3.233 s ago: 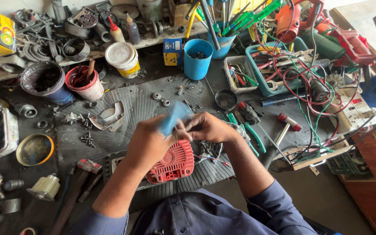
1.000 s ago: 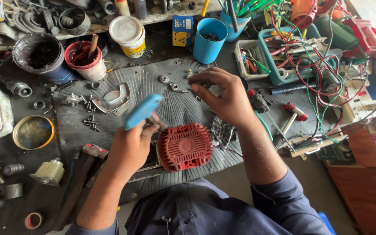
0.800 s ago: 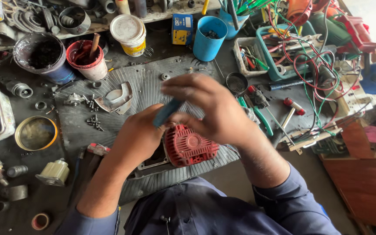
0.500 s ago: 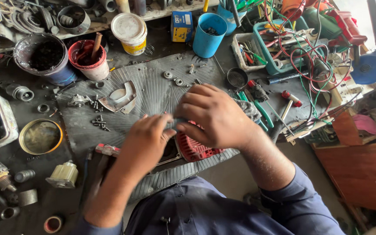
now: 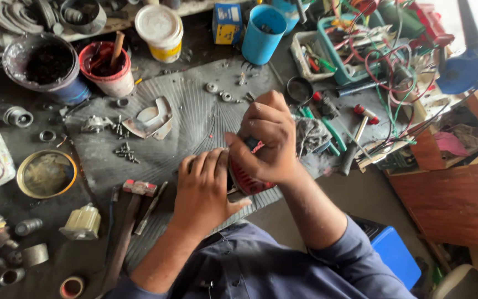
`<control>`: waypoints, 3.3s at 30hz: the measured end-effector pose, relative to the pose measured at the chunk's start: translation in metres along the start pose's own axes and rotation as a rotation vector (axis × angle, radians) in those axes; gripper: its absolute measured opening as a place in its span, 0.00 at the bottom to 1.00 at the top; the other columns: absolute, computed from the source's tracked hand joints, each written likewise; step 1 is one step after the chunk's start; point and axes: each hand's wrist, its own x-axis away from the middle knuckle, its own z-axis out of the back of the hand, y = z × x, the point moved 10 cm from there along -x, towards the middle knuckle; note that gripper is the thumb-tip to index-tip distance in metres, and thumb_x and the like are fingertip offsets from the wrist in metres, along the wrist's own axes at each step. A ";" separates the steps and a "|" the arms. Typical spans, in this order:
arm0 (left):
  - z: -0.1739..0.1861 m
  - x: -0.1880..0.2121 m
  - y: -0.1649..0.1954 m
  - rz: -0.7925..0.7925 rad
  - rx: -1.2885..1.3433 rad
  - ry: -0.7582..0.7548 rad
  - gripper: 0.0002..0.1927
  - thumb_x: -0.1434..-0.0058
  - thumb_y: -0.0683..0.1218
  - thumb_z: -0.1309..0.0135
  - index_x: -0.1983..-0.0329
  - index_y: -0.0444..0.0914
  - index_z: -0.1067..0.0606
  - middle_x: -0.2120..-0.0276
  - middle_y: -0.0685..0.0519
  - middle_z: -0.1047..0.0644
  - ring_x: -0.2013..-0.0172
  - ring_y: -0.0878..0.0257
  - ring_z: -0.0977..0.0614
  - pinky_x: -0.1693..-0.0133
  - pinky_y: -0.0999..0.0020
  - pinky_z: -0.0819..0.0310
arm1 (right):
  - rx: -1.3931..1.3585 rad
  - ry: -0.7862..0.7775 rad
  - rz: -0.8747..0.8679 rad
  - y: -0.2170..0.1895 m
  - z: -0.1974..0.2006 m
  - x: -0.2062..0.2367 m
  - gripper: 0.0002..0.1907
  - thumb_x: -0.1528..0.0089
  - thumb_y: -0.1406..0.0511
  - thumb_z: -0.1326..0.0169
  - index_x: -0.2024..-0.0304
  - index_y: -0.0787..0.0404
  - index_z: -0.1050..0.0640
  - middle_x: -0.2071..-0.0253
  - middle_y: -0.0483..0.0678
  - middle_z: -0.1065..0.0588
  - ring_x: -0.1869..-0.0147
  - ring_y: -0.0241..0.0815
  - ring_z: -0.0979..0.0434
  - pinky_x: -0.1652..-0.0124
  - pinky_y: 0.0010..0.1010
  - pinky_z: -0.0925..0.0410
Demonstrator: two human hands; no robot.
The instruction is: The person uses a blue-handled screwdriver to remove screws from a black plastic housing, then flips it to reveal a red motor. They continue to remove screws from the motor casing and place them on the workbench.
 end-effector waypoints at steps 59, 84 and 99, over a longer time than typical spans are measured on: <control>0.005 0.026 0.012 -0.077 0.038 0.167 0.50 0.66 0.61 0.27 0.43 0.32 0.31 0.46 0.44 0.26 0.45 0.48 0.26 0.42 0.46 0.39 | -0.632 0.207 -0.420 0.033 -0.013 0.075 0.16 0.32 0.76 0.52 0.42 0.61 0.35 0.44 0.47 0.29 0.39 0.43 0.21 0.40 0.35 0.28; -0.020 -0.019 -0.033 0.158 0.604 -0.001 0.17 0.31 0.47 0.45 0.42 0.37 0.27 0.49 0.43 0.20 0.46 0.46 0.20 0.45 0.56 0.25 | -0.683 -0.005 -0.551 0.080 -0.022 0.075 0.07 0.38 0.76 0.38 0.59 0.65 0.23 0.60 0.42 0.23 0.53 0.28 0.25 0.51 0.24 0.30; 0.028 0.005 0.008 -0.001 0.735 0.557 0.11 0.28 0.45 0.39 0.45 0.42 0.24 0.51 0.54 0.20 0.49 0.62 0.18 0.47 0.67 0.23 | -0.731 -0.052 -0.623 0.093 -0.029 0.090 0.04 0.36 0.74 0.41 0.58 0.66 0.19 0.61 0.43 0.20 0.55 0.30 0.21 0.53 0.25 0.26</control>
